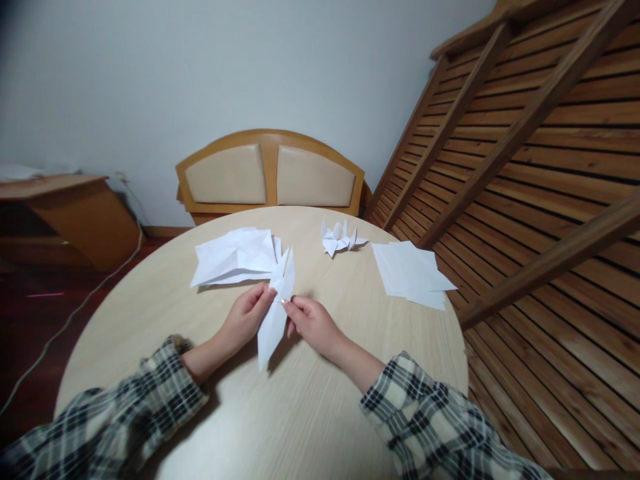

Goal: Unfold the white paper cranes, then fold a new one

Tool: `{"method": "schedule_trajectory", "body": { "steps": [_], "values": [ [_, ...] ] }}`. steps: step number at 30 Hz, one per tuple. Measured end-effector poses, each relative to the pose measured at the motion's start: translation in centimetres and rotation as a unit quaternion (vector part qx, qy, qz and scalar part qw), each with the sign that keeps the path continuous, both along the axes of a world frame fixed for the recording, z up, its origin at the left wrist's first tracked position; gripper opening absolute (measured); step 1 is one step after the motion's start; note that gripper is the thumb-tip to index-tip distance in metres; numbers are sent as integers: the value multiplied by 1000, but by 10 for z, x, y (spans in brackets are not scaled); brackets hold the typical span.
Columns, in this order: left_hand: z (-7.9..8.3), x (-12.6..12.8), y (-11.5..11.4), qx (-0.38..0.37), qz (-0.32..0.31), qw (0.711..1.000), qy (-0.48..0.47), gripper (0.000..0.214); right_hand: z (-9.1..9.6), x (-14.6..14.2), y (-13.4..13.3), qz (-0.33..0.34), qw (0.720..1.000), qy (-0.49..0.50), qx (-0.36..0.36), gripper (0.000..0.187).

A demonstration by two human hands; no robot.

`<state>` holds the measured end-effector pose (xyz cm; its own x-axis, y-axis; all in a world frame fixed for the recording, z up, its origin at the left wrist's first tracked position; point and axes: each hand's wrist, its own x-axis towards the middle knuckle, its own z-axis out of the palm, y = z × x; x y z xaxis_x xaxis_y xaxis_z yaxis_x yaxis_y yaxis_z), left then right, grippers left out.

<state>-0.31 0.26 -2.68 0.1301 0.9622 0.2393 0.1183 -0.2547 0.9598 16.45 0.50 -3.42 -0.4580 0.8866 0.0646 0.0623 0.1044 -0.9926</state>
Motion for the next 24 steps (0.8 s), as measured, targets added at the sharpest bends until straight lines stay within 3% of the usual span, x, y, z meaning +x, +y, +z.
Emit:
{"method": "schedule_trajectory", "body": {
  "steps": [9,14,18,24],
  "values": [
    [-3,2,1,-12,-35,999,-28,47,2,-5,-3,9,992,87,-95,49],
    [-5,2,4,-32,-43,997,-63,49,3,-3,-4,-22,996,78,-41,51],
    [-7,4,3,-70,-93,989,-92,50,2,-2,-3,-28,995,87,-45,53],
    [-14,5,2,-93,-91,986,-107,50,8,-4,-5,-17,996,84,-38,49]
  ]
}}
